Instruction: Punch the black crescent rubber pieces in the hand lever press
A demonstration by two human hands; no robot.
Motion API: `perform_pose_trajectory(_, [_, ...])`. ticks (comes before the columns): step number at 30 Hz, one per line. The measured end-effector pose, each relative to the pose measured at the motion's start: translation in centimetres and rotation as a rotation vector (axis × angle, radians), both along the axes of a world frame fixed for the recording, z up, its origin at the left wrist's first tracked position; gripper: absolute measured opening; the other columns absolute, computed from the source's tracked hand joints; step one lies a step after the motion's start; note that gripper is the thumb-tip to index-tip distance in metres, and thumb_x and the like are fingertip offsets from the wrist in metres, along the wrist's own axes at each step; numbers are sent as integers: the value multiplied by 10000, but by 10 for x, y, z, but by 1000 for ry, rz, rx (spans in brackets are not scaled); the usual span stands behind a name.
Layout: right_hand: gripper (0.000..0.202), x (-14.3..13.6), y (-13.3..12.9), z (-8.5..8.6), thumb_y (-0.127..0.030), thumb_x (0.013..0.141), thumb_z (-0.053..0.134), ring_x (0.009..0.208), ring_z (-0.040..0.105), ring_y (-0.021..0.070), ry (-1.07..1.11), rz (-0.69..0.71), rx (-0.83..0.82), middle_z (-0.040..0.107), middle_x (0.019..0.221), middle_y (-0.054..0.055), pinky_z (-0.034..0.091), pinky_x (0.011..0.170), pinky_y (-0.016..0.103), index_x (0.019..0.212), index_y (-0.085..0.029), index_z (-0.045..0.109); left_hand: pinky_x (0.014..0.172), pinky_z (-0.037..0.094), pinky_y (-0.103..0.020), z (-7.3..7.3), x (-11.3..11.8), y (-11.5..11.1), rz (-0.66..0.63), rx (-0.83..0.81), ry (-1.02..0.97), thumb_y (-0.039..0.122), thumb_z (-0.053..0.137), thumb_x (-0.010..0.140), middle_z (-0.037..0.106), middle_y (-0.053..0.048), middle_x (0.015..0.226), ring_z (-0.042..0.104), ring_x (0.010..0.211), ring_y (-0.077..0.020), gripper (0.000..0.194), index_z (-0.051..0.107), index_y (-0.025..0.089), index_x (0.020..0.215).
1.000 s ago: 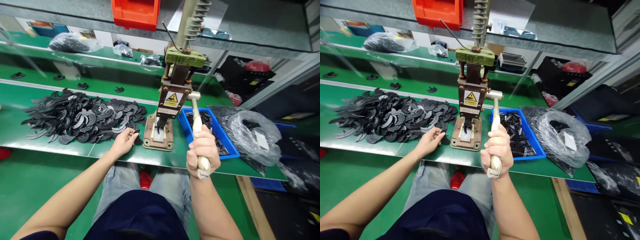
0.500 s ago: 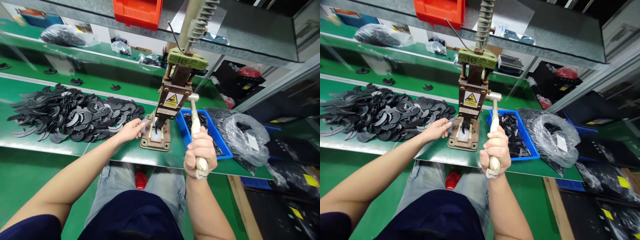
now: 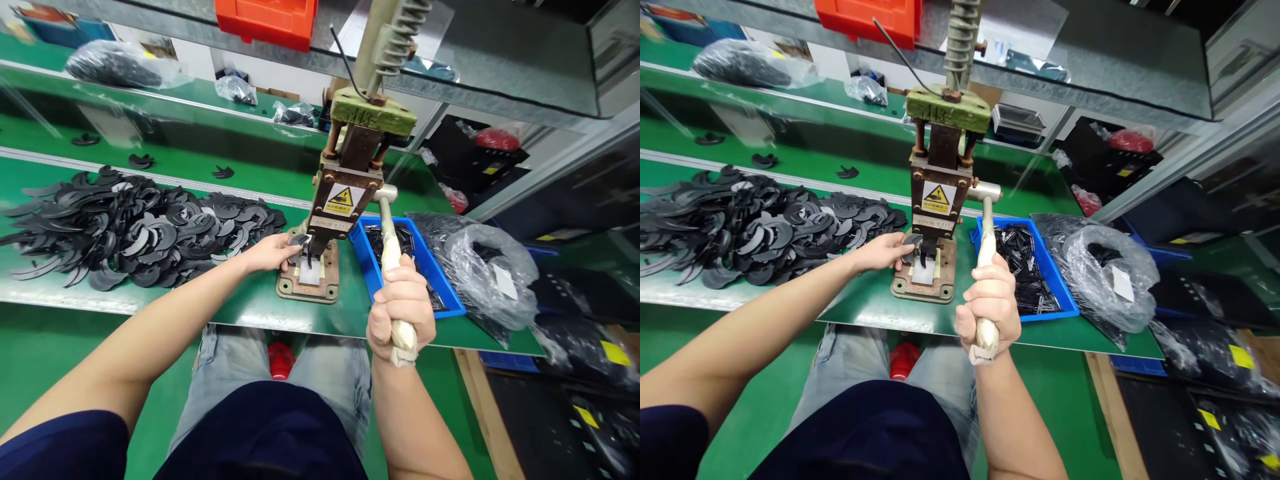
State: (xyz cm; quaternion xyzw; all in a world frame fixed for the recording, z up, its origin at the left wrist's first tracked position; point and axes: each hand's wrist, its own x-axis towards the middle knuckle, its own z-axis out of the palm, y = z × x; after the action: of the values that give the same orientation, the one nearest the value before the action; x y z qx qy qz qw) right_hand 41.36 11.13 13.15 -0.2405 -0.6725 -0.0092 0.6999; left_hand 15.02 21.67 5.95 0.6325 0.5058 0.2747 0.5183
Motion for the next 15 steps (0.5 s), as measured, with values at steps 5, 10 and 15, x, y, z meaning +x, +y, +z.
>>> perform_pose_trajectory(5, [172,-1,-1,0,-352,925,693,901,692,194,8,-13,11,604,708,-31,608,1070,606,783,-283,622,435,423,-215,-3,3,1,4,-16,-21,552,699,973,663,9,668,641,471,-129,386,593,183,932])
perform_pose_trajectory(10, [195,0,-4,1,-370,930,684,908,702,204,-18,-40,-46,589,701,-29,593,1096,628,775,-289,599,440,423,-210,-3,1,3,-46,-27,-37,574,715,954,667,-3,674,654,489,-133,417,616,173,897])
perform_pose_trajectory(15, [186,1,-4,0,-379,930,681,894,689,206,-14,-38,-30,576,695,-26,587,1075,629,785,-294,601,474,468,-218,-7,2,0,38,-37,-66,533,774,917,665,4,661,642,483,-131,380,648,175,898])
